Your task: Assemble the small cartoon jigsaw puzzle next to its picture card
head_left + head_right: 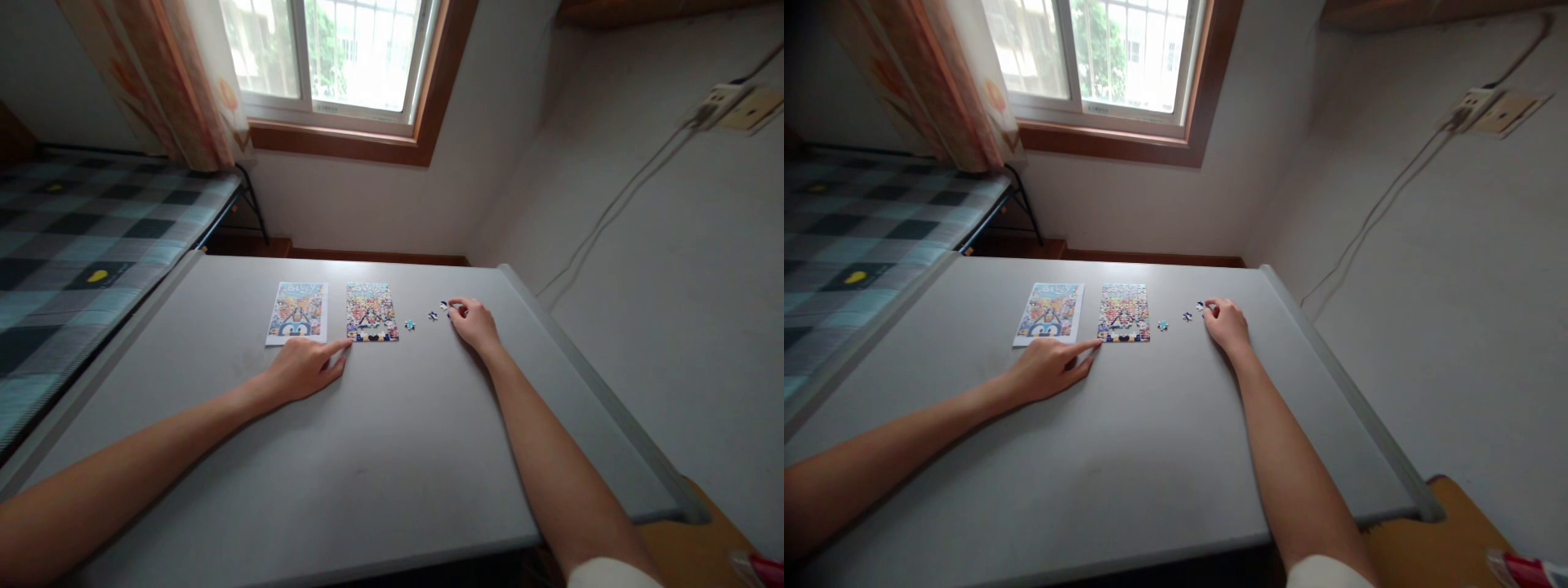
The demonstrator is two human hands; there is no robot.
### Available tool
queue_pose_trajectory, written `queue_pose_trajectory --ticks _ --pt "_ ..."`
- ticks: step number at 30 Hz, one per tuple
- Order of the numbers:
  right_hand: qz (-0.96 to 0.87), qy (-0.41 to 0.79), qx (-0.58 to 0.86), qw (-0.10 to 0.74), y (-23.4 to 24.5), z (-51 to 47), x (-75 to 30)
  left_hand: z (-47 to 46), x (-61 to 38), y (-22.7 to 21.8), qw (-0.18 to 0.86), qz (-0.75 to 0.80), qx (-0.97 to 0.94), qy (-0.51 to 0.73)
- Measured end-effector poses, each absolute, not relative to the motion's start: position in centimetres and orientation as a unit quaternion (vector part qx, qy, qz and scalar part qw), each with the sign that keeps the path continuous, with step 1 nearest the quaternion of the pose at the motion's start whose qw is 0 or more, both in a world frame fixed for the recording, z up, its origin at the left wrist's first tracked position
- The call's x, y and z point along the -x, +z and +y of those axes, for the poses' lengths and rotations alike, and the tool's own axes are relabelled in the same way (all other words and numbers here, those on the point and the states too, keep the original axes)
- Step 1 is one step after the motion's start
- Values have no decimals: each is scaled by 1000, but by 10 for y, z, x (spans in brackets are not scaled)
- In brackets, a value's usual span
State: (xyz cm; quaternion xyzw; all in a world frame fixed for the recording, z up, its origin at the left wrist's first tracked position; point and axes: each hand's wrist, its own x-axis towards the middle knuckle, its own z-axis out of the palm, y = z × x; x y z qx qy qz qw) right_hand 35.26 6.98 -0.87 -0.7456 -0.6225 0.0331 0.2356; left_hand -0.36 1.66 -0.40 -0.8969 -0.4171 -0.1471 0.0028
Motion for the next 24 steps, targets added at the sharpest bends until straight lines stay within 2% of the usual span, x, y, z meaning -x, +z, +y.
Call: queue_pose_trajectory --ticks 24 --pt "-625 28 743 238 -9 70 -353 17 4 -5 4 -419 897 -140"
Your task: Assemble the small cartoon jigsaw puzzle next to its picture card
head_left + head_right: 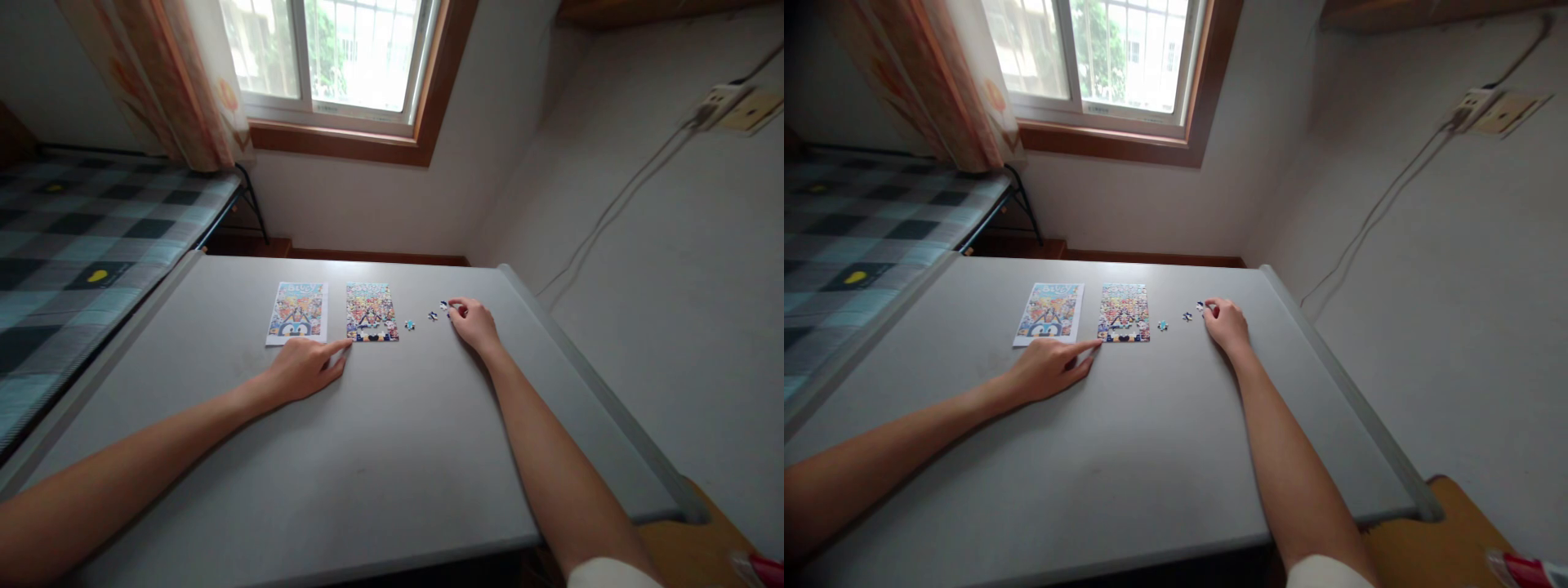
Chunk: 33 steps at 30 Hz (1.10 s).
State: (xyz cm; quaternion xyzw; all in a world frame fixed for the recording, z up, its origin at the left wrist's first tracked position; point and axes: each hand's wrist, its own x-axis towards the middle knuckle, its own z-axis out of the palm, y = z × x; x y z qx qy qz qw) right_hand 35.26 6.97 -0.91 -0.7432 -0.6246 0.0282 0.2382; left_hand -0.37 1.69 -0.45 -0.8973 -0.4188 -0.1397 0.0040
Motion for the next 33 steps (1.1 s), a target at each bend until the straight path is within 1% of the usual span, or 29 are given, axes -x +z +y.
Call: queue_pose_trajectory --ticks 19,33 --pt "-623 30 745 237 -9 70 -353 17 4 -5 1 -416 897 -148" --pt "-621 34 740 256 -10 70 -353 16 4 -4 2 -418 896 -146"
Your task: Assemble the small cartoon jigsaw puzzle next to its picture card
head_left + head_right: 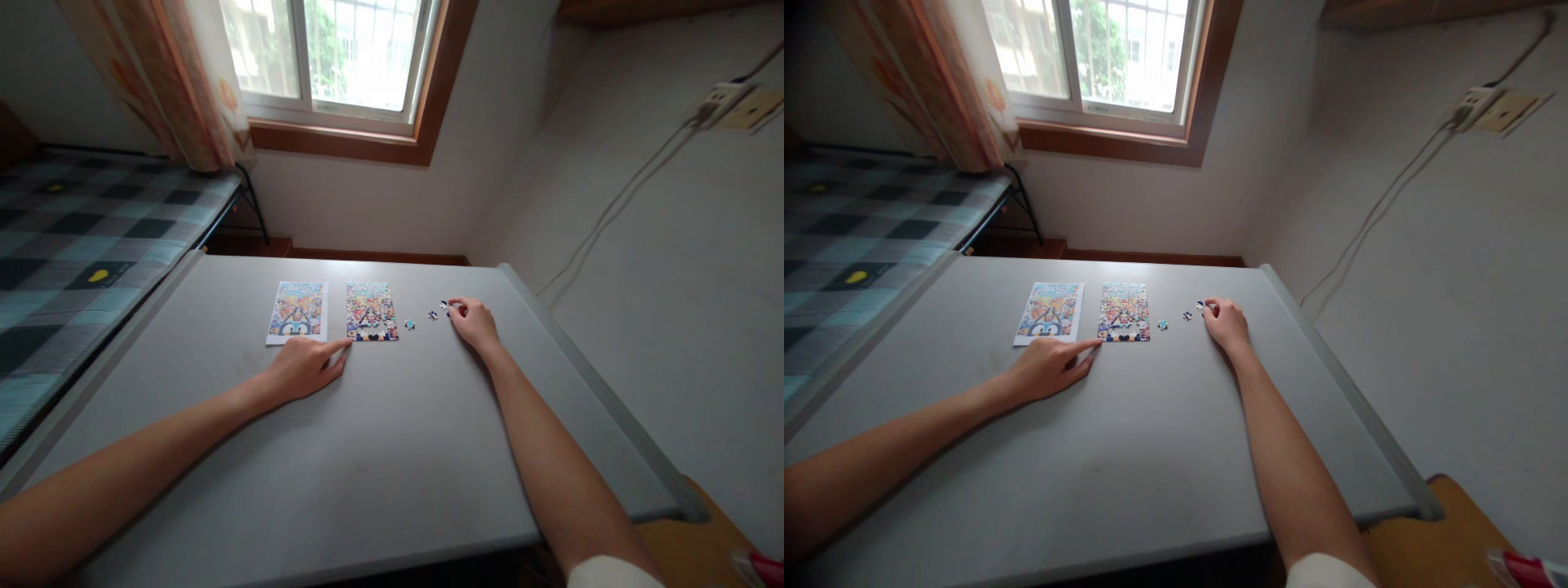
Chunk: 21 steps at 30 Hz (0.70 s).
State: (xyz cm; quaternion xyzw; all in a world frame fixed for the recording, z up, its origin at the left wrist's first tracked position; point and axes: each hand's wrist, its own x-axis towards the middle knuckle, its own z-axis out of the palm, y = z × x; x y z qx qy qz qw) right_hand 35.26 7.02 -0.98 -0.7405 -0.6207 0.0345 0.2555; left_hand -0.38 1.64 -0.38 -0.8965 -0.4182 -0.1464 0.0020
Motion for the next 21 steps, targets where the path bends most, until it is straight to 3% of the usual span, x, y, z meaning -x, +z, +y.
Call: queue_pose_trajectory --ticks 8,15,21 --pt "-589 36 743 315 2 71 -361 17 5 -5 2 -418 897 -146" --pt "-582 88 789 175 13 65 -354 17 5 -5 7 -415 898 -144" --pt "-599 103 782 138 16 62 -348 18 5 -8 15 -414 898 -145"
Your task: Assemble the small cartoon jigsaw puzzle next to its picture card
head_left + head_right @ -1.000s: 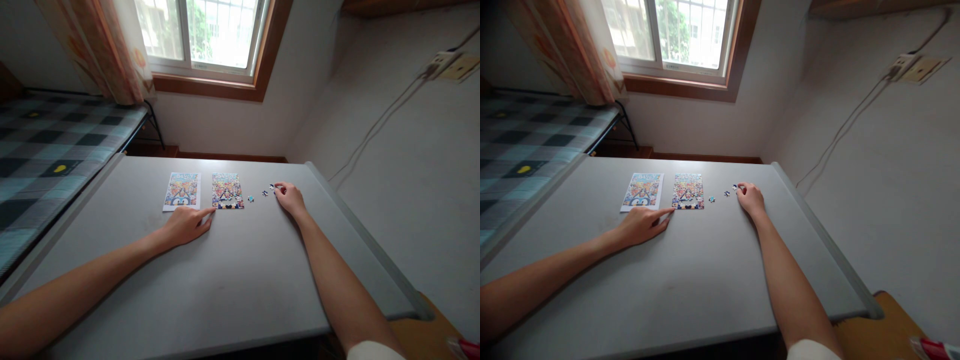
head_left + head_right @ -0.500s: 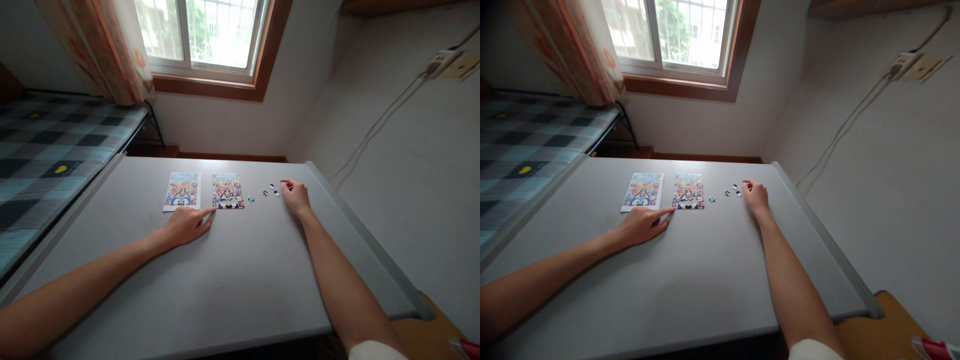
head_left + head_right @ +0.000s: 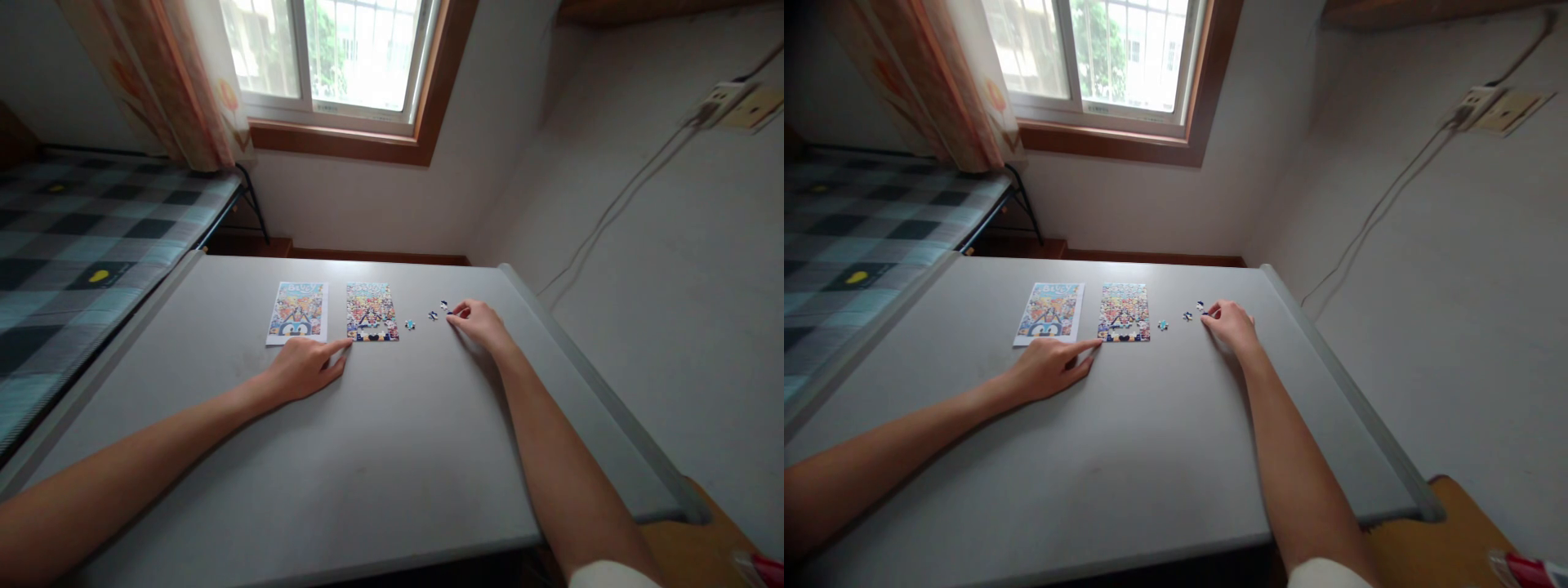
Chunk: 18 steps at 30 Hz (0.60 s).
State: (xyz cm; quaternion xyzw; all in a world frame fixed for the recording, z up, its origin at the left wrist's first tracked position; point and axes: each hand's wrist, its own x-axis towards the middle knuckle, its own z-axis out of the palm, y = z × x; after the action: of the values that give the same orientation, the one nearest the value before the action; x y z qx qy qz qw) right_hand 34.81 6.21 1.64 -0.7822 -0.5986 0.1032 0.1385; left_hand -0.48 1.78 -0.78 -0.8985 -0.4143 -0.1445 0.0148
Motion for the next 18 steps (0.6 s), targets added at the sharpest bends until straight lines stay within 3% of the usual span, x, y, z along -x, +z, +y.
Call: queue_pose_trajectory --ticks 18 --pt "-671 140 694 222 8 65 -348 18 5 -7 20 -414 898 -146"
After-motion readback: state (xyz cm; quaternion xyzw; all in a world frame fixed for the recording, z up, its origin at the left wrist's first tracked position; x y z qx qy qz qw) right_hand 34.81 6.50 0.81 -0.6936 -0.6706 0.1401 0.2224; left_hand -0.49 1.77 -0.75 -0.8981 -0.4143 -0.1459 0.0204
